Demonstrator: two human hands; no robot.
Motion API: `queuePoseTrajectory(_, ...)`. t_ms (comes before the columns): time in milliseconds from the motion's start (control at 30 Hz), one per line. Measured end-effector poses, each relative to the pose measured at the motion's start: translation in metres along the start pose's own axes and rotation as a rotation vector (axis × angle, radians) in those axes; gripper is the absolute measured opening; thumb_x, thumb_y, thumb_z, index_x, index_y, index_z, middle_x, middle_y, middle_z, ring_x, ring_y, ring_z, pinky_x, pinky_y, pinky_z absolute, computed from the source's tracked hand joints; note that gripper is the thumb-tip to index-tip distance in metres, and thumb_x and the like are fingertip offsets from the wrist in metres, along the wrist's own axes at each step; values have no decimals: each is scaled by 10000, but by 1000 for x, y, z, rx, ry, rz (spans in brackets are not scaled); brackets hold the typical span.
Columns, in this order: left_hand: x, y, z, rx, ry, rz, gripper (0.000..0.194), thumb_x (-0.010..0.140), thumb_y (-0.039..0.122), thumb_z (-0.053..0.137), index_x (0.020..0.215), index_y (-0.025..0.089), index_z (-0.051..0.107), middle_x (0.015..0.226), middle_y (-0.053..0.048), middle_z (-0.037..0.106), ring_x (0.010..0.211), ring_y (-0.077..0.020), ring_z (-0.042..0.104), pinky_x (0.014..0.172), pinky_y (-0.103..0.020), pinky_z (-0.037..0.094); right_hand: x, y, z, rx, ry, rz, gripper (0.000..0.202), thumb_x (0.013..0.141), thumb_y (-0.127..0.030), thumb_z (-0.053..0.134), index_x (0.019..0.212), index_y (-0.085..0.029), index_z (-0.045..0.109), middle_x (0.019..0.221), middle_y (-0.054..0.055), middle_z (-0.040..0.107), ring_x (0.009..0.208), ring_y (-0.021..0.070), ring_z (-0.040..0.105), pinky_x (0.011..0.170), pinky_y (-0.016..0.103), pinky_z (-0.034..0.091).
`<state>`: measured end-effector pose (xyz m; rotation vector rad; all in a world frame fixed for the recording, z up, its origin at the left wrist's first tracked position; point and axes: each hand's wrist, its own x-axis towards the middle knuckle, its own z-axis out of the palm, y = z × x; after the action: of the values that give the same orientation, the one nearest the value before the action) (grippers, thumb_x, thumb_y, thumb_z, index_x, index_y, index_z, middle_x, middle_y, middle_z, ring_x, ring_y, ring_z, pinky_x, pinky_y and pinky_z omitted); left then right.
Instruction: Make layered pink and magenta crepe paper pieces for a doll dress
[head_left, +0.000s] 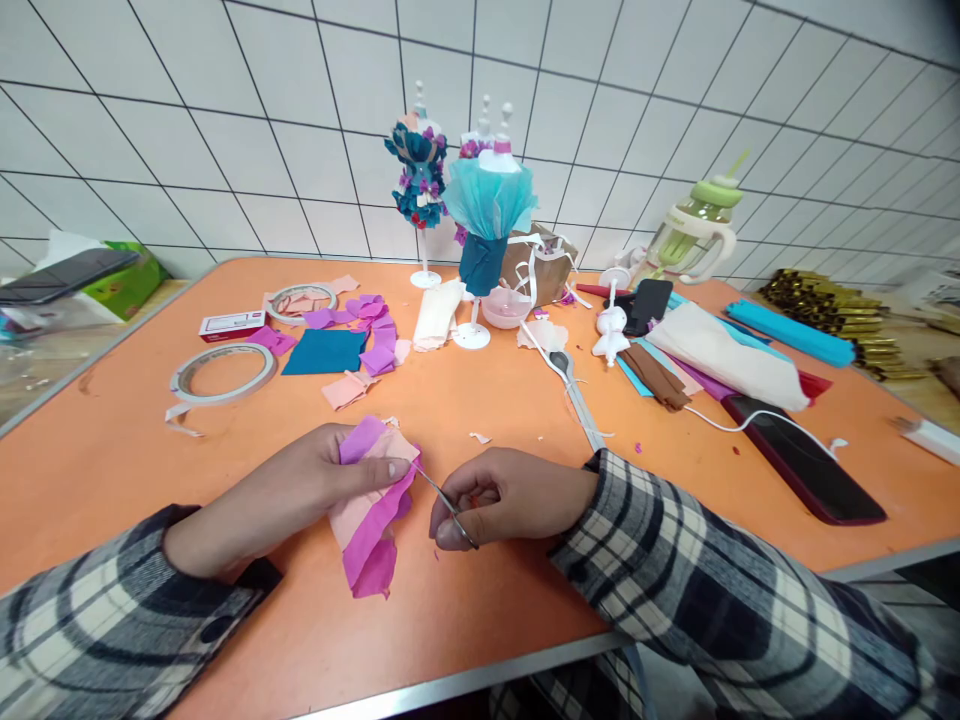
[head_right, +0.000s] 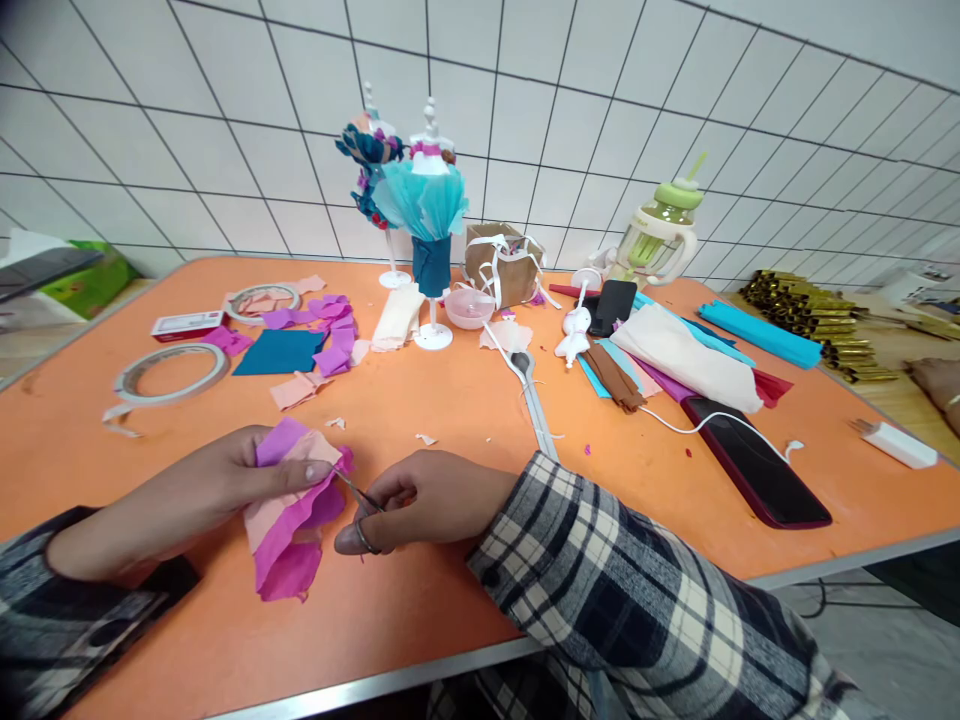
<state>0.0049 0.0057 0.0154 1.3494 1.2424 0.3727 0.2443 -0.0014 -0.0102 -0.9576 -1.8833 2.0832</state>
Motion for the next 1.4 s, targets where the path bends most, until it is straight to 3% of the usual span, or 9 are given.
queuePoseTrajectory(467, -1, 2, 0, -31, -32, 27, 427, 712, 588, 759, 688, 167, 690, 630, -19, 692, 545, -156, 596, 522, -226, 452, 5, 2, 2, 25, 7, 4, 341, 738, -462, 809, 817, -143, 718, 624, -30, 649, 600, 96, 586, 646, 217, 456)
queuePoseTrajectory(700, 1, -4, -3, -13, -55, 27, 450, 718, 603, 755, 700, 162, 667, 635, -18, 687, 567, -159, 603, 541, -227, 454, 1, 0, 1, 66, -27, -9, 415, 723, -484, 840, 944, -152, 727, 755, -12, 671, 689, 97, 596, 656, 200, 446)
queuePoseTrajectory(867, 0, -6, -4, -104, -82, 3, 416, 726, 558, 782, 722, 153, 682, 649, -17, 694, 566, -143, 596, 546, -215, 454, -1, -1, -2, 163, -94, -31, 442, 791, -528, 781, 985, -138, 705, 873, 18, 687, 805, 111, 631, 764, 216, 464)
queuePoseTrajectory(1033, 0, -7, -5, -186, -72, -5, 379, 736, 519, 802, 763, 152, 713, 709, -40, 731, 613, -156, 627, 571, -217, 477, -1, -1, -4, 75, -23, -14, 440, 740, -426, 851, 1046, -148, 701, 812, -22, 656, 695, 78, 566, 671, 190, 432)
queuePoseTrajectory(1233, -3, -3, -2, -333, -127, -1, 286, 753, 439, 810, 776, 162, 747, 704, -51, 746, 604, -166, 658, 555, -219, 508, -4, -3, -9, 231, -132, 83, 481, 791, -520, 779, 1086, -158, 666, 909, 12, 720, 466, 19, 369, 381, 162, 257)
queuePoseTrajectory(1400, -4, -4, -4, -404, -116, -16, 277, 722, 405, 840, 828, 162, 761, 727, -78, 771, 617, -199, 699, 556, -246, 550, -4, -2, -12, 219, -166, 93, 525, 769, -467, 807, 1167, -161, 653, 1032, 41, 728, 490, 23, 443, 380, 143, 348)
